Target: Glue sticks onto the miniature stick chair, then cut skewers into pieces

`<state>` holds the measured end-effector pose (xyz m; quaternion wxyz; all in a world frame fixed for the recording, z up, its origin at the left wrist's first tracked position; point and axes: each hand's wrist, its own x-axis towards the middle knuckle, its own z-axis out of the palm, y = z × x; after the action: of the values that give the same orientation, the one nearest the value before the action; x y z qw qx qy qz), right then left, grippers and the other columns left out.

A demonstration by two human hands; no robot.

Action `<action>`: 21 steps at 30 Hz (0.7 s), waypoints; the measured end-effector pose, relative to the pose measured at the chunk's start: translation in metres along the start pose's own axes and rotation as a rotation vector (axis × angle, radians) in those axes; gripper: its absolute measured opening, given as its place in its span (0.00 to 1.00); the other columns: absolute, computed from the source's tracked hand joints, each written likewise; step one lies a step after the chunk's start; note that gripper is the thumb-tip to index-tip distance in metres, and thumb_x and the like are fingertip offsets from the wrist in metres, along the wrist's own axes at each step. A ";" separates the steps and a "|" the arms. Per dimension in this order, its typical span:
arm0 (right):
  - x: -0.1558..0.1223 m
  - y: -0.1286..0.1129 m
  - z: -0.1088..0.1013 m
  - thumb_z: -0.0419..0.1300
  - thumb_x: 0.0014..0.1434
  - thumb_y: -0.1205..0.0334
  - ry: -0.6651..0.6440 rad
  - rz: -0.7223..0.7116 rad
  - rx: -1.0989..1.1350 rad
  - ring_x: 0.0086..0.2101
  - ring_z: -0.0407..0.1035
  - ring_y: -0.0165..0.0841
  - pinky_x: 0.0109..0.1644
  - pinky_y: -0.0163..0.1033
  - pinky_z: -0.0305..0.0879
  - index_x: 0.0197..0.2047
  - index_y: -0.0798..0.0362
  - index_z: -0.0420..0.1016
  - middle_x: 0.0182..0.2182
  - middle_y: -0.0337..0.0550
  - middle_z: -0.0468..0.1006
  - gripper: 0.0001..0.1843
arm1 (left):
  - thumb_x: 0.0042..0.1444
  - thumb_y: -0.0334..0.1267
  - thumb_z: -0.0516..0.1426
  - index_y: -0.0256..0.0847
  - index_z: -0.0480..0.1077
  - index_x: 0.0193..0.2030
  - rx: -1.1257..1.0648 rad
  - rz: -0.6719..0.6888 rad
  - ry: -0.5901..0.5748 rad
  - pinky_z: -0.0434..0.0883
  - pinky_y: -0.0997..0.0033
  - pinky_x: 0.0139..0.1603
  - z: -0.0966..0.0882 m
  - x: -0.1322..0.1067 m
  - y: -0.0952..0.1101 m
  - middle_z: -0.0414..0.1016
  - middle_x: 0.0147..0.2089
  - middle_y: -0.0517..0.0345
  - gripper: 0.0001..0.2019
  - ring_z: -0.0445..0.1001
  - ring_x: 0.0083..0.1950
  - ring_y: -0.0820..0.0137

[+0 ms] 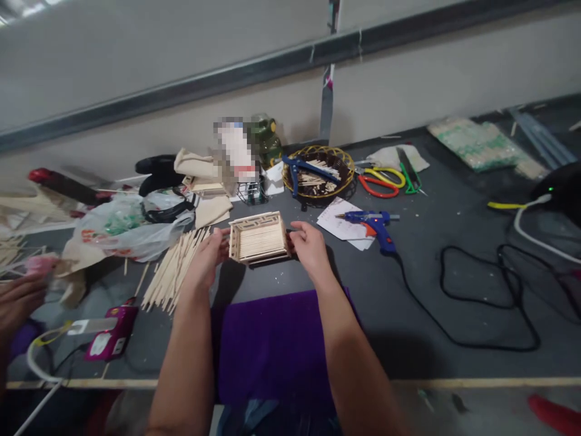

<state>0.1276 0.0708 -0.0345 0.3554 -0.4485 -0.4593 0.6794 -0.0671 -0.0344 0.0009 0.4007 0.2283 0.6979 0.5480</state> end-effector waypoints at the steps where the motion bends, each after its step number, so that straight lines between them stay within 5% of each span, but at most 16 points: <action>1: -0.002 -0.003 0.001 0.60 0.47 0.61 0.003 0.011 0.043 0.24 0.71 0.30 0.28 0.35 0.67 0.42 0.53 0.74 0.25 0.37 0.78 0.16 | 0.51 0.62 0.58 0.34 0.74 0.48 -0.047 0.001 -0.009 0.69 0.76 0.26 0.001 0.000 0.000 0.78 0.31 0.53 0.30 0.74 0.27 0.72; 11: -0.008 -0.007 0.002 0.66 0.42 0.59 0.006 0.032 0.164 0.30 0.75 0.34 0.35 0.39 0.71 0.43 0.54 0.75 0.30 0.41 0.82 0.22 | 0.50 0.51 0.64 0.33 0.75 0.42 -0.409 0.040 -0.105 0.72 0.75 0.26 0.002 -0.009 0.009 0.76 0.31 0.54 0.22 0.72 0.26 0.76; 21: -0.012 -0.010 0.007 0.68 0.40 0.62 -0.002 0.029 0.210 0.28 0.74 0.31 0.34 0.37 0.70 0.42 0.52 0.77 0.32 0.40 0.83 0.22 | 0.44 0.42 0.68 0.36 0.78 0.42 -0.480 0.061 -0.122 0.71 0.76 0.29 -0.001 -0.012 0.012 0.80 0.34 0.53 0.19 0.74 0.29 0.75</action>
<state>0.1261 0.0613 -0.0202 0.3902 -0.4147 -0.3796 0.7292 -0.0627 -0.0406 0.0159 0.4680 0.1802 0.5151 0.6951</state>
